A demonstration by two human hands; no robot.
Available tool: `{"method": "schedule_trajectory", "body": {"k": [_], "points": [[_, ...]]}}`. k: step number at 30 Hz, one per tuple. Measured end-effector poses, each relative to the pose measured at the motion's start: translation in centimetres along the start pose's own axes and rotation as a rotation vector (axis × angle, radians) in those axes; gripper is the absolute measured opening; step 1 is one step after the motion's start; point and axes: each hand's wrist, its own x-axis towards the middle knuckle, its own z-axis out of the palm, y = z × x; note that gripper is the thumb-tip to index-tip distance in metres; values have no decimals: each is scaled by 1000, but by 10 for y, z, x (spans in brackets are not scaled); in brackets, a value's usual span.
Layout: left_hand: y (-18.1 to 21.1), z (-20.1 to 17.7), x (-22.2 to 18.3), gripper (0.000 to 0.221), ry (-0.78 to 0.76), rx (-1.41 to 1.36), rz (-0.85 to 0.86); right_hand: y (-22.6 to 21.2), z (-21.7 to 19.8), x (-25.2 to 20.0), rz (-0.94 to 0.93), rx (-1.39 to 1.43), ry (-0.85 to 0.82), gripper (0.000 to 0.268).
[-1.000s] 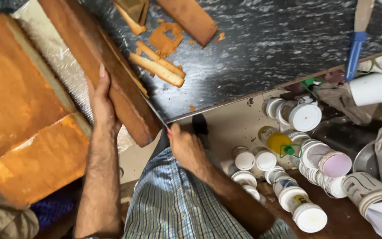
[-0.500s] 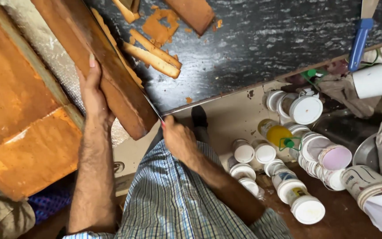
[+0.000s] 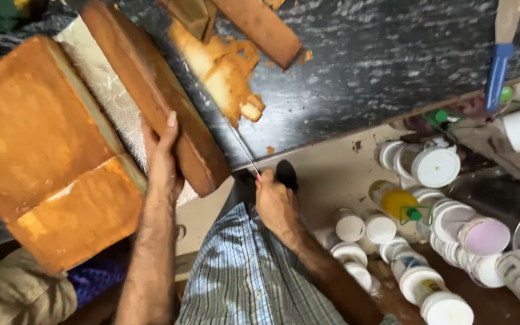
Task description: Assembling and trimming layers of cake on a bakery production table.
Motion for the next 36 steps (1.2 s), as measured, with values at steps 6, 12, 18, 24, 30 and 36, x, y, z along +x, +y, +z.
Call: {"method": "schedule_trajectory", "body": {"k": [6, 12, 18, 24, 30, 36], "points": [[-13, 10, -22, 76, 27, -8, -55, -27, -25, -55, -84, 69, -113, 25], [-11, 10, -23, 74, 13, 6, -42, -31, -19, -32, -92, 95, -231, 18], [-20, 1, -21, 75, -8, 20, -19, -23, -7, -30, -162, 98, -123, 17], [-19, 2, -24, 73, 24, -5, -39, -22, 4, -15, -57, 66, -270, 17], [-19, 6, -17, 70, -5, -23, -30, -20, -6, -16, -58, 87, -229, 17], [-21, 6, -26, 69, 30, -1, -48, -12, 18, 3, -63, 23, -250, 21]]}}
